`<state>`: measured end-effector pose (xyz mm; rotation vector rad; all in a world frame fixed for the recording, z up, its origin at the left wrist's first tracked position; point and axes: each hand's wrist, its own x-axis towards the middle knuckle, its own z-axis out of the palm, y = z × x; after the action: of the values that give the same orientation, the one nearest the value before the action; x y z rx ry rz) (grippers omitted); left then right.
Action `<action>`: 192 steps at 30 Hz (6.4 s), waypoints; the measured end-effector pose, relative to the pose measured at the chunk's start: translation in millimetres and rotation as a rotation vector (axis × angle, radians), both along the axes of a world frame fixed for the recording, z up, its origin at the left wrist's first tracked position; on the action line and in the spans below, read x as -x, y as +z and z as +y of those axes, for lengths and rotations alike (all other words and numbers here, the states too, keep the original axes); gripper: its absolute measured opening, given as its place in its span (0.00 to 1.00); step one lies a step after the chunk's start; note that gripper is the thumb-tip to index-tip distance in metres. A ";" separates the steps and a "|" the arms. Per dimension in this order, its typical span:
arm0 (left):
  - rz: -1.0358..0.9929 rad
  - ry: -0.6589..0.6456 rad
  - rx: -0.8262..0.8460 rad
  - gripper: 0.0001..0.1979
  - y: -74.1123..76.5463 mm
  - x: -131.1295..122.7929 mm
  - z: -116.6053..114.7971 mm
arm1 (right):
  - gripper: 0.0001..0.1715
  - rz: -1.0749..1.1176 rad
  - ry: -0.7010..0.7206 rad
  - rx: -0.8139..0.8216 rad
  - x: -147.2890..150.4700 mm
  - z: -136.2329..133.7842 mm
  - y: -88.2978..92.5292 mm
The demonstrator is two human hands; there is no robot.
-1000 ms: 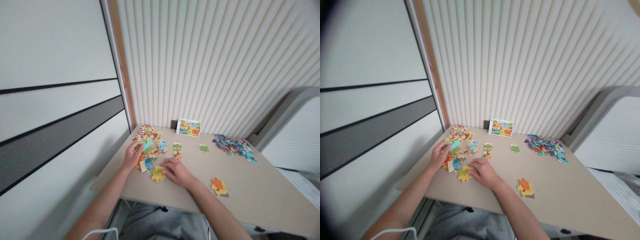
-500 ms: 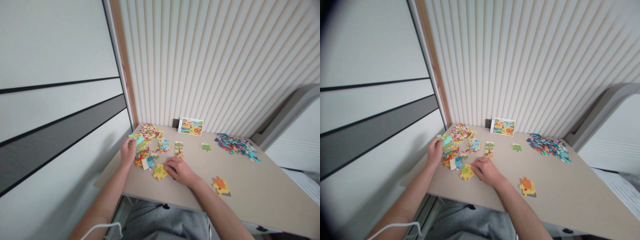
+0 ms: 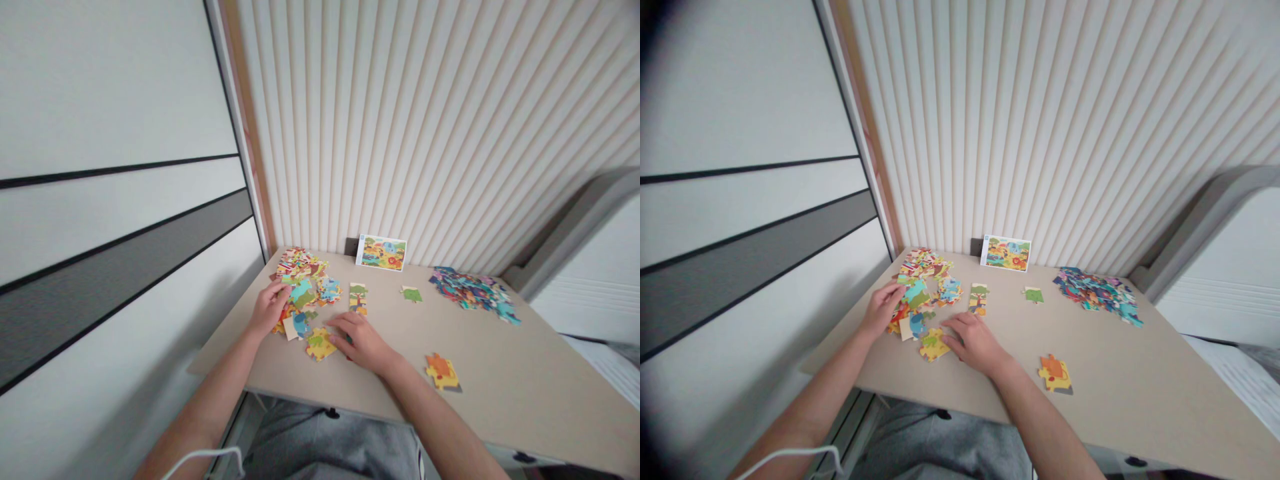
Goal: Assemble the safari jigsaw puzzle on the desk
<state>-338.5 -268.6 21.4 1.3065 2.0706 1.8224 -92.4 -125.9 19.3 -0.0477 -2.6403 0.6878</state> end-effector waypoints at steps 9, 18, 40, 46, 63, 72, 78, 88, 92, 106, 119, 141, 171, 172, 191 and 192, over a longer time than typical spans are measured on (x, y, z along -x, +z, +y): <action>-0.107 -0.482 0.241 0.20 -10.5 -16.3 -0.7 | 0.19 0.028 -0.061 0.057 -0.5 2.4 1.2; -0.066 -0.614 0.355 0.19 -7.5 -24.4 -3.5 | 0.11 0.023 0.029 0.004 3.0 0.1 -0.9; -0.091 -0.654 0.379 0.17 -6.7 -24.4 -5.2 | 0.14 0.017 0.043 0.043 3.0 -2.9 -1.0; -0.069 -0.614 0.376 0.18 -4.1 -24.6 -5.0 | 0.14 0.017 -0.008 0.145 4.3 -2.1 -1.3; -0.119 0.009 -0.133 0.27 -11.4 -0.6 8.3 | 0.17 0.138 -0.465 0.302 4.3 18.2 -7.3; 0.006 0.298 -0.110 0.24 -14.6 8.5 2.3 | 0.18 0.135 -0.511 0.313 3.5 21.8 -12.3; 0.437 0.198 0.190 0.15 -16.5 3.4 4.5 | 0.19 0.043 -0.317 0.331 3.4 15.1 -10.6; 0.661 0.139 0.410 0.10 -17.2 -15.3 19.2 | 0.12 0.008 -0.018 0.126 9.6 -6.1 -7.1; 0.759 0.055 0.497 0.16 -12.3 -23.1 25.4 | 0.11 0.008 -0.012 0.121 10.0 -6.5 -8.3; 0.733 0.017 0.517 0.14 -22.2 -17.1 16.3 | 0.11 0.016 -0.028 0.104 8.8 -4.4 -8.7; 0.683 -0.008 0.482 0.09 -25.6 7.2 5.0 | 0.16 0.011 -0.192 0.301 6.3 7.0 -5.4; 0.872 -0.141 0.471 0.07 -12.0 -24.0 3.0 | 0.16 0.002 -0.207 0.267 6.7 5.8 -3.1; 0.469 -0.040 0.266 0.30 -19.7 -79.3 -64.4 | 0.21 -0.024 -0.284 0.314 6.0 14.6 -13.8; 0.474 -0.003 0.224 0.28 -20.9 -76.3 -64.1 | 0.21 -0.033 -0.272 0.302 7.1 13.0 -14.3; 0.578 0.066 0.205 0.22 -34.7 -75.2 -61.5 | 0.16 -0.002 -0.129 0.038 4.5 7.4 -10.6; 0.576 0.064 0.209 0.22 -34.7 -75.3 -61.6 | 0.16 -0.003 -0.098 0.026 4.0 6.5 -9.7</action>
<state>-263.2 -330.1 -13.3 1.8819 2.5064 1.2952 -96.4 -119.5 9.6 -0.1846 -2.6124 0.6887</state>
